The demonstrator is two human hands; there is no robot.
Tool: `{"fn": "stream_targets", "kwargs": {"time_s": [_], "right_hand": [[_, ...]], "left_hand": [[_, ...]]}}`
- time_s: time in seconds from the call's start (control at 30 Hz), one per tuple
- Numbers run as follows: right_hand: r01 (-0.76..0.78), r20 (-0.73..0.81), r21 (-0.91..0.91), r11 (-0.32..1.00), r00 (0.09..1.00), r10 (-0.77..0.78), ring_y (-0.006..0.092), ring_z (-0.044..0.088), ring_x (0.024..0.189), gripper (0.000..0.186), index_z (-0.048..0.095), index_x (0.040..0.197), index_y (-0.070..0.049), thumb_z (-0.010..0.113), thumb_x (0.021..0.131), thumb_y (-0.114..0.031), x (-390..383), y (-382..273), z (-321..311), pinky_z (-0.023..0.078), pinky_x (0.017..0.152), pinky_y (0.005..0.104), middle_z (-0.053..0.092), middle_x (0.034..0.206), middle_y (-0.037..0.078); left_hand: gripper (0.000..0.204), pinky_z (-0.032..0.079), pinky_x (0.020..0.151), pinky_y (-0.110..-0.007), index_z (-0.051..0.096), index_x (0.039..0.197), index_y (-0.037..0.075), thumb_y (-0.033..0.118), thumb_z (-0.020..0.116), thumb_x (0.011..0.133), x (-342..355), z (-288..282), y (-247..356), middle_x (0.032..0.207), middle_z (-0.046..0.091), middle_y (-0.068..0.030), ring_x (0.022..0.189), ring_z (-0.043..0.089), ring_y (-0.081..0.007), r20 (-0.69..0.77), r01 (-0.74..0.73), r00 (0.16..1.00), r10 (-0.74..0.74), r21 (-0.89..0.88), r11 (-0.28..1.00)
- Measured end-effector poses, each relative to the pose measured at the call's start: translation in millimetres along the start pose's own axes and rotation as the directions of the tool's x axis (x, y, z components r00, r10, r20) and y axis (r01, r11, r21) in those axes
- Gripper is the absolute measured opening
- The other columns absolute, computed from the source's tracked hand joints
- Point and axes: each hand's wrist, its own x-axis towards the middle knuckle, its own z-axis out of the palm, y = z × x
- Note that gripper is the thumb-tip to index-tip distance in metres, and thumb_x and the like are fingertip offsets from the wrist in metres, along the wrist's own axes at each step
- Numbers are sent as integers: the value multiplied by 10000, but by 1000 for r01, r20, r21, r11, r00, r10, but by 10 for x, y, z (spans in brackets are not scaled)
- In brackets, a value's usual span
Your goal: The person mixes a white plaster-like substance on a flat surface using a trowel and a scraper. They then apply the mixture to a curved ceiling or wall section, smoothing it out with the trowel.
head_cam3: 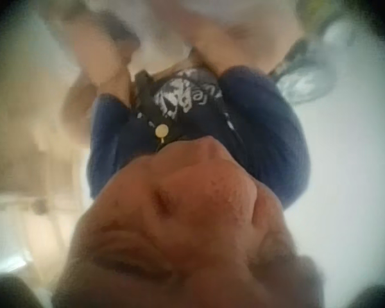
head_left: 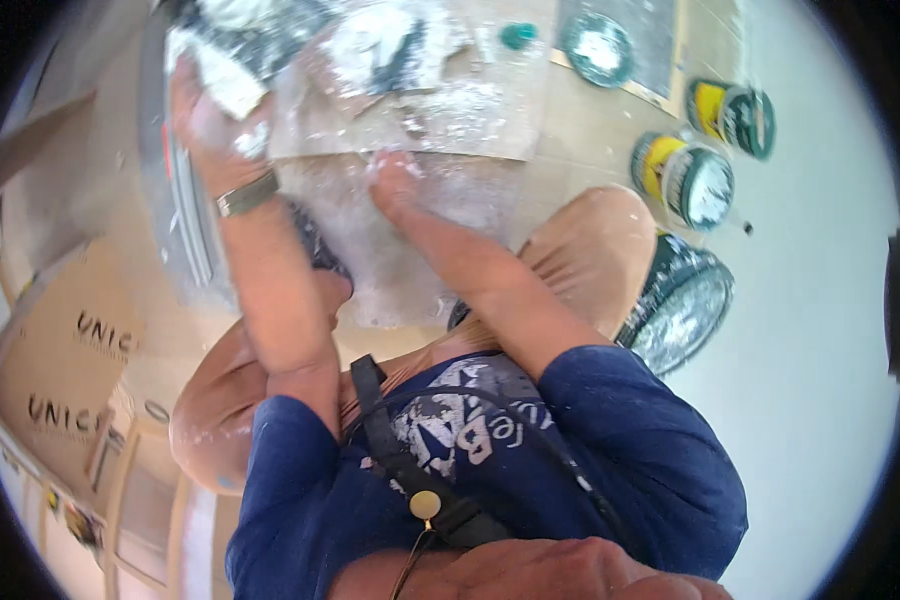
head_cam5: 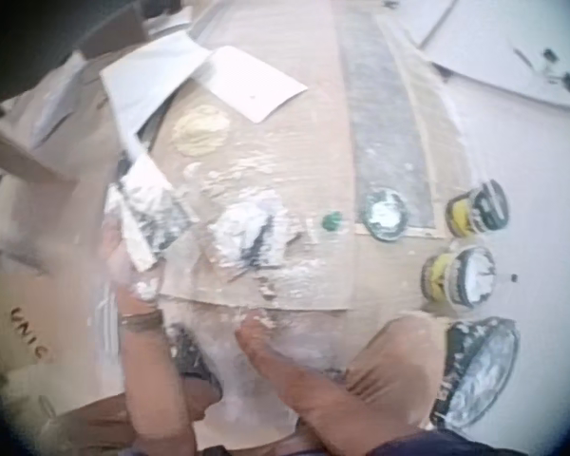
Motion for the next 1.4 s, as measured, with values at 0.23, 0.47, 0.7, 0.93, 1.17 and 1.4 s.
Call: {"fn": "stream_targets", "kwargs": {"time_s": [0.23,0.47,0.7,0.93,1.17,1.4], "right_hand": [[100,227,238,966,961,-155,331,578,850,245,535,968,-72,431,802,-218,-326,-467,-1060,447,737,455,583,892,185],[193,-78,208,959,980,-181,325,587,746,198,558,888,-29,462,763,-150,-1015,-358,-2648,476,631,428,580,780,172],[-107,-477,74,992,869,129,322,567,804,214,549,933,-8,427,793,-113,-3167,690,-4394,449,700,419,581,871,171],[-669,-478,471,575,354,804,381,547,754,311,493,1002,-11,452,814,-255,-6556,844,-4270,442,648,473,555,811,221],[-638,-453,699,324,-44,890,380,576,730,317,527,919,-14,449,816,-304,-7609,606,-3323,463,600,452,582,823,237],[-859,-584,223,462,261,768,287,598,804,238,630,802,-41,477,762,-219,-8192,1063,-2497,474,684,395,608,890,144]], "left_hand": [[391,368,920,-407,427,1185,-12,220,400,871,49,990,89,1177,500,-136,1053,496,-284,392,318,885,-250,-120,940],[414,406,882,-376,433,1167,-42,208,470,839,-770,2612,626,1147,512,-131,1019,520,-263,-33,316,941,-336,433,844],[400,365,922,-415,423,1189,-4,239,402,872,-1470,3967,1413,1164,503,-119,1059,490,-264,140,630,698,-702,347,695],[331,447,831,-332,480,1128,-25,181,385,888,-2256,5256,2047,1082,542,-109,957,549,-212,323,588,531,-784,526,615],[365,442,856,-384,450,1152,23,256,422,872,-2960,5746,2278,1103,543,-109,982,550,-252,481,680,381,-790,432,592],[299,469,817,-377,481,1081,46,243,475,856,-3935,5980,2618,1035,573,-82,925,575,-237,530,800,285,-798,327,503]]}}
